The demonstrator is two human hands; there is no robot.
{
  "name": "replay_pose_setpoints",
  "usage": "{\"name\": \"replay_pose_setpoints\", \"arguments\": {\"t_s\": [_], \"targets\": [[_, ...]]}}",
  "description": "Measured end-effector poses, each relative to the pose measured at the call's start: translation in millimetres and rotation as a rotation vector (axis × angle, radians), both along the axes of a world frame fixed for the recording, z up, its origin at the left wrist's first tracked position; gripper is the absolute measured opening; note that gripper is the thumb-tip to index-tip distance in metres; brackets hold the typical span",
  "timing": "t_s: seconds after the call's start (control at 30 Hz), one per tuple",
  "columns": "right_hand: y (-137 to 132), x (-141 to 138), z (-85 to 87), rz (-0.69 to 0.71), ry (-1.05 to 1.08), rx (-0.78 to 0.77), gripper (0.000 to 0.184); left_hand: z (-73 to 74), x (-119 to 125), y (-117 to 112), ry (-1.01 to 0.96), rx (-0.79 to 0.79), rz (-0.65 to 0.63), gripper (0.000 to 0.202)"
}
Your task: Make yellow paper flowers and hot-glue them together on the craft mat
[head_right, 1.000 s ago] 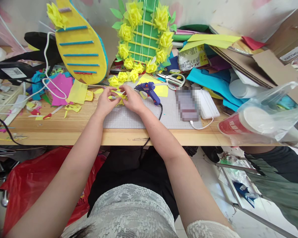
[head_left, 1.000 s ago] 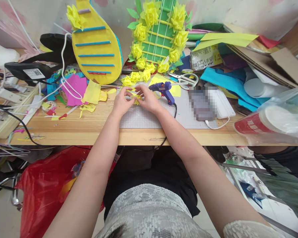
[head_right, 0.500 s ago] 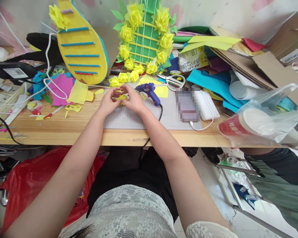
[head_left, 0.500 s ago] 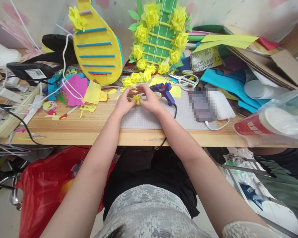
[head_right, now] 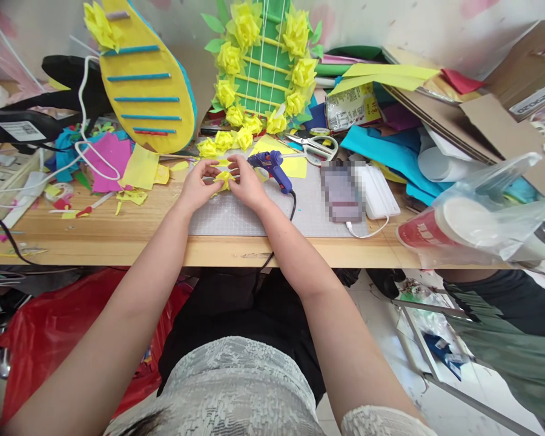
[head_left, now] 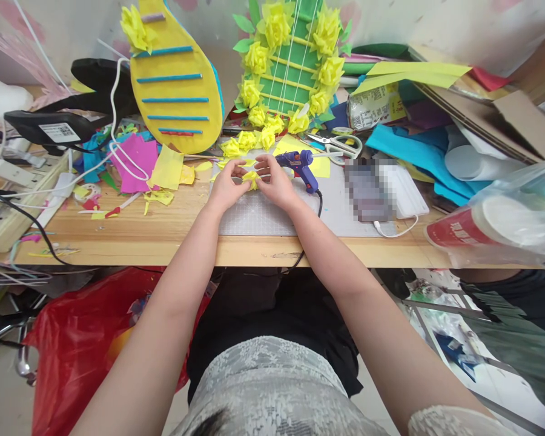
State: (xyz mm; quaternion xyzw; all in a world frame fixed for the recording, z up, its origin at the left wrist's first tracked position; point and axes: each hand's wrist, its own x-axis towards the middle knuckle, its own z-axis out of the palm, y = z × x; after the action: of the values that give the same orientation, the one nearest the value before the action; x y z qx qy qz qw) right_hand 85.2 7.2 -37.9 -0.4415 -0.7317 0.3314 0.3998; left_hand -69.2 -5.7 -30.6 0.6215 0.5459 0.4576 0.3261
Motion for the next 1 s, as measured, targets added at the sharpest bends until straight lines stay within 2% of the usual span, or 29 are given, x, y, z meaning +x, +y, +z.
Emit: {"name": "replay_pose_setpoints", "arguments": {"t_s": [0.23, 0.43, 0.53, 0.63, 0.77, 0.9, 1.0], "targets": [[-2.9, 1.1, 5.9, 0.024, -0.008, 0.067, 0.045, -2.0, 3.3, 2.3, -0.026, 0.014, 0.044, 0.037], [-4.5, 1.8, 9.5, 0.001, 0.006, 0.080, 0.044, 0.3, 4.5, 3.5, -0.091, 0.007, 0.062, 0.042], [-5.6, 2.5, 10.2, 0.004, 0.004, 0.109, 0.043, 0.4, -0.4, 4.5, -0.094, 0.007, 0.030, 0.050], [-7.0, 2.5, 11.2, 0.041, -0.005, 0.138, 0.042, -1.7, -4.7, 7.2, -0.131, -0.024, -0.058, 0.056], [-8.3, 1.7, 13.1, 0.071, -0.007, 0.177, 0.041, -5.4, -4.8, 10.5, -0.190, -0.005, -0.158, 0.048], [-7.9, 1.1, 13.3, 0.047, 0.018, 0.171, 0.043, -4.5, -1.9, 9.4, -0.242, 0.017, -0.069, 0.037], [-7.0, 0.2, 12.0, 0.045, 0.069, 0.096, 0.046, -1.0, -0.1, 6.4, -0.310, -0.012, -0.002, 0.033]]}}
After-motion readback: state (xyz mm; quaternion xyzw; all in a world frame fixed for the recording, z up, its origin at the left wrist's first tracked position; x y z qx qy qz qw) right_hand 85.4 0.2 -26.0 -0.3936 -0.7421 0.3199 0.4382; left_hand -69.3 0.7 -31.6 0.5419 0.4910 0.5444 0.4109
